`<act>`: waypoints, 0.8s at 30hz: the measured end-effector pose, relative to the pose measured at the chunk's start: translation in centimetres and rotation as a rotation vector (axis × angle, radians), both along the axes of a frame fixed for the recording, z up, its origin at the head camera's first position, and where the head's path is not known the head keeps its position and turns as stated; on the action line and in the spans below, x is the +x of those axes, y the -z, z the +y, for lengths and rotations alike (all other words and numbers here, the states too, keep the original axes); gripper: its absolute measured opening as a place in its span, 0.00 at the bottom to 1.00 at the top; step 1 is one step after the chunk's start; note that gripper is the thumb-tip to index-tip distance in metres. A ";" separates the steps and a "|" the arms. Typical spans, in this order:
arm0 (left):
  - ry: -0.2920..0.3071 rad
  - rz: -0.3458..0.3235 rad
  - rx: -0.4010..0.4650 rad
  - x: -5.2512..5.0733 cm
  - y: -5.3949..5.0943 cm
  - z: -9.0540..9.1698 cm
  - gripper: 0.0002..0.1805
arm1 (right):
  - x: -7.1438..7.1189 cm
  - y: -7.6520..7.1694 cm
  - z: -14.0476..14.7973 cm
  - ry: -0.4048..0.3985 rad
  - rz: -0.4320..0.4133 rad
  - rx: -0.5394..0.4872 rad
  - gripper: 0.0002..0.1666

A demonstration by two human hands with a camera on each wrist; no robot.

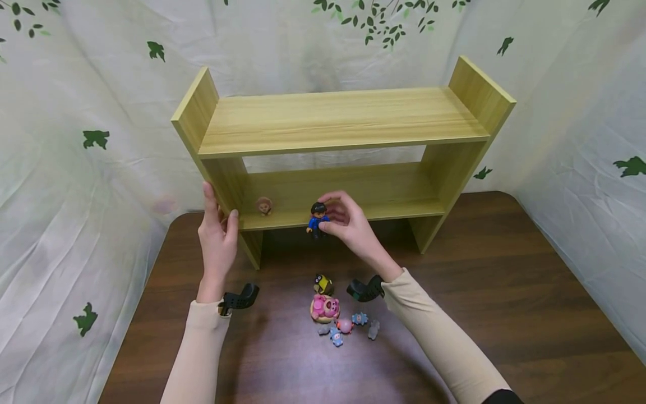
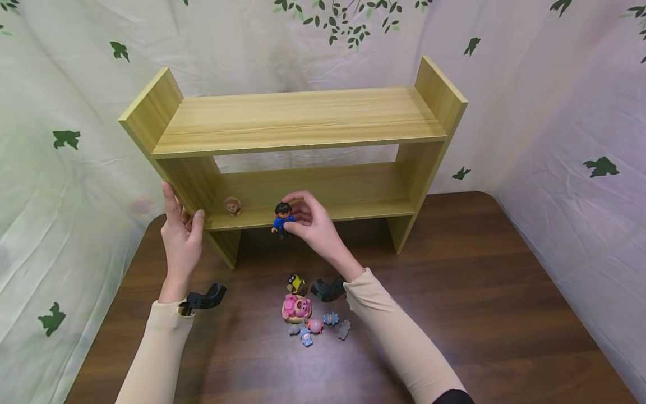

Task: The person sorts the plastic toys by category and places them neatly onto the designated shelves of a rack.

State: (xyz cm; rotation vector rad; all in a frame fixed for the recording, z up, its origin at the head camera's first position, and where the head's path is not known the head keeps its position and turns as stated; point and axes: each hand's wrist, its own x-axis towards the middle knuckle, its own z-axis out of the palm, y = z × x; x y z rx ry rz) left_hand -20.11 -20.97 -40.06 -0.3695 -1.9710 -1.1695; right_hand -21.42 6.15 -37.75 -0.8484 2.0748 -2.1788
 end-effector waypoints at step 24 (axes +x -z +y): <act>-0.015 0.004 -0.003 0.0 0.1 0.1 0.43 | -2.6 -0.6 -1.3 0.045 0.077 0.032 0.24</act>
